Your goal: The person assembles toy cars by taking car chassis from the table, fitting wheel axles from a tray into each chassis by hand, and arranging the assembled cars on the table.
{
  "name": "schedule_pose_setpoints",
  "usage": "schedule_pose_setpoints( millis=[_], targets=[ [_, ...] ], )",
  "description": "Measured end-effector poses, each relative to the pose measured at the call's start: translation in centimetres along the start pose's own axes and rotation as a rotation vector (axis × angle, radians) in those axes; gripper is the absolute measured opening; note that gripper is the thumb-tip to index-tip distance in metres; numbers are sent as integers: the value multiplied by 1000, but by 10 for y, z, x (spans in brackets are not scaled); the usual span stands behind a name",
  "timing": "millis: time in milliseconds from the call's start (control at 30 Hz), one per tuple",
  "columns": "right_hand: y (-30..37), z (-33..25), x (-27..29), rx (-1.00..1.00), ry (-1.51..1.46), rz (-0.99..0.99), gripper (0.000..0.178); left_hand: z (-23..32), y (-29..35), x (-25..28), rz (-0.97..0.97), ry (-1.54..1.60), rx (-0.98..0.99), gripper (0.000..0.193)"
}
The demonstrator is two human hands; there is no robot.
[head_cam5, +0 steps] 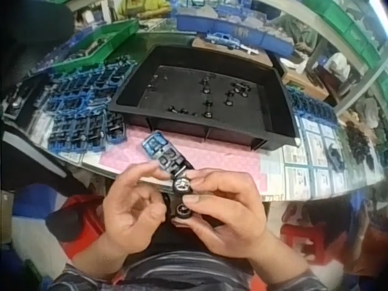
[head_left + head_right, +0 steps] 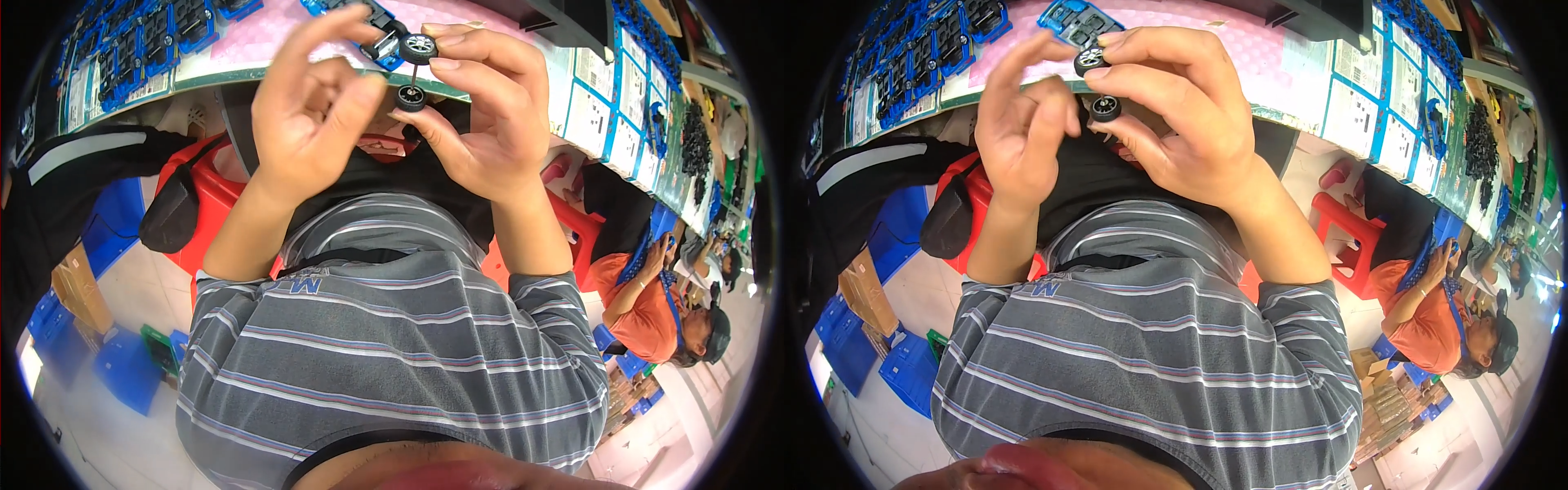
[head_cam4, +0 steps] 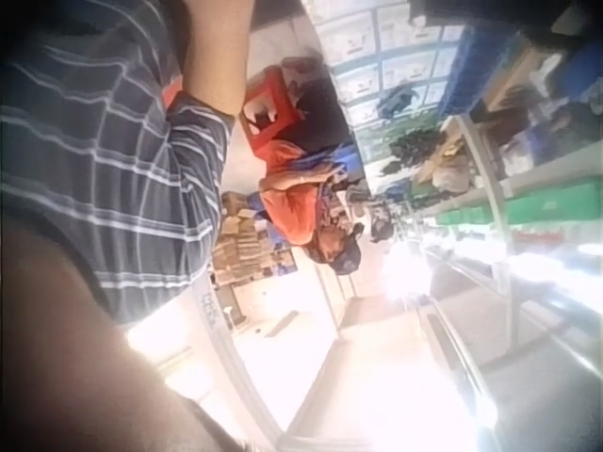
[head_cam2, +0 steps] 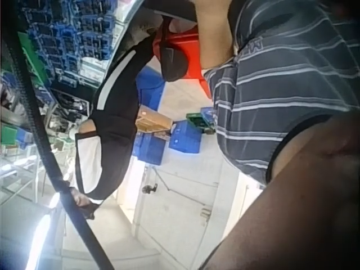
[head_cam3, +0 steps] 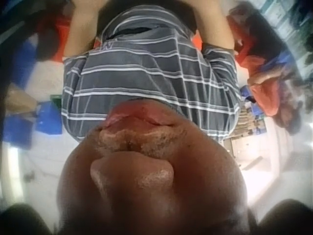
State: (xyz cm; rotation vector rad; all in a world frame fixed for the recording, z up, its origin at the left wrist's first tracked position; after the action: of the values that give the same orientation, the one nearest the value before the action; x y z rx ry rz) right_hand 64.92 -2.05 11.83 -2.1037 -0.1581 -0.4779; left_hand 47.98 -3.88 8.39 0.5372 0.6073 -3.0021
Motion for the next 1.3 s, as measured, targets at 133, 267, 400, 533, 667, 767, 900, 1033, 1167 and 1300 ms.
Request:
schedule_pose_setpoints(
  millis=[133,267,400,533,667,767,900,1033,1167,1300],
  targets=[
    [6,-4,-6,44,12,-15,51,11,8,-14,-160,118,53,45],
    [10,-12,-10,38,-47,-34,52,11,12,-11,-107,149,37,33],
    [10,-13,-3,-112,-137,-102,49,12,11,-5,-105,87,-50,27],
    [10,-5,-5,-182,-200,-88,41,14,12,-8,-145,39,-57,24],
    [5,-7,-5,-89,-117,-199,30,14,14,-8,-129,54,-66,22],
    [4,-8,-3,-119,-104,-207,25,14,13,-6,-157,-9,-73,22],
    [4,-7,-2,-113,-77,-253,25,12,15,-5,-157,-52,-36,22],
    [5,-3,-4,-85,-70,-253,22,5,14,-4,-140,-8,-72,21],
    [0,-3,-7,-91,-43,-264,18,9,16,-2,-305,-136,-121,25],
    [1,-2,-11,-163,-69,-171,11,8,14,-4,-188,-32,-134,19]
  ],
)
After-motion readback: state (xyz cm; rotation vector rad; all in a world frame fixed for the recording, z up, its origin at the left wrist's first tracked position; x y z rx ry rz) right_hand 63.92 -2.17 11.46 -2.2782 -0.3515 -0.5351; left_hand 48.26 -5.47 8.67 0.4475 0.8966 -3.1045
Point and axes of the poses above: each hand's wrist, its own y-axis away from the middle knuckle, its own x-axis out of the back of the hand, z = x × y, the point moved 5 cm from there along -y, towards the middle knuckle, and after that the axes turned 13 degrees about y, right-handed, at the moved point
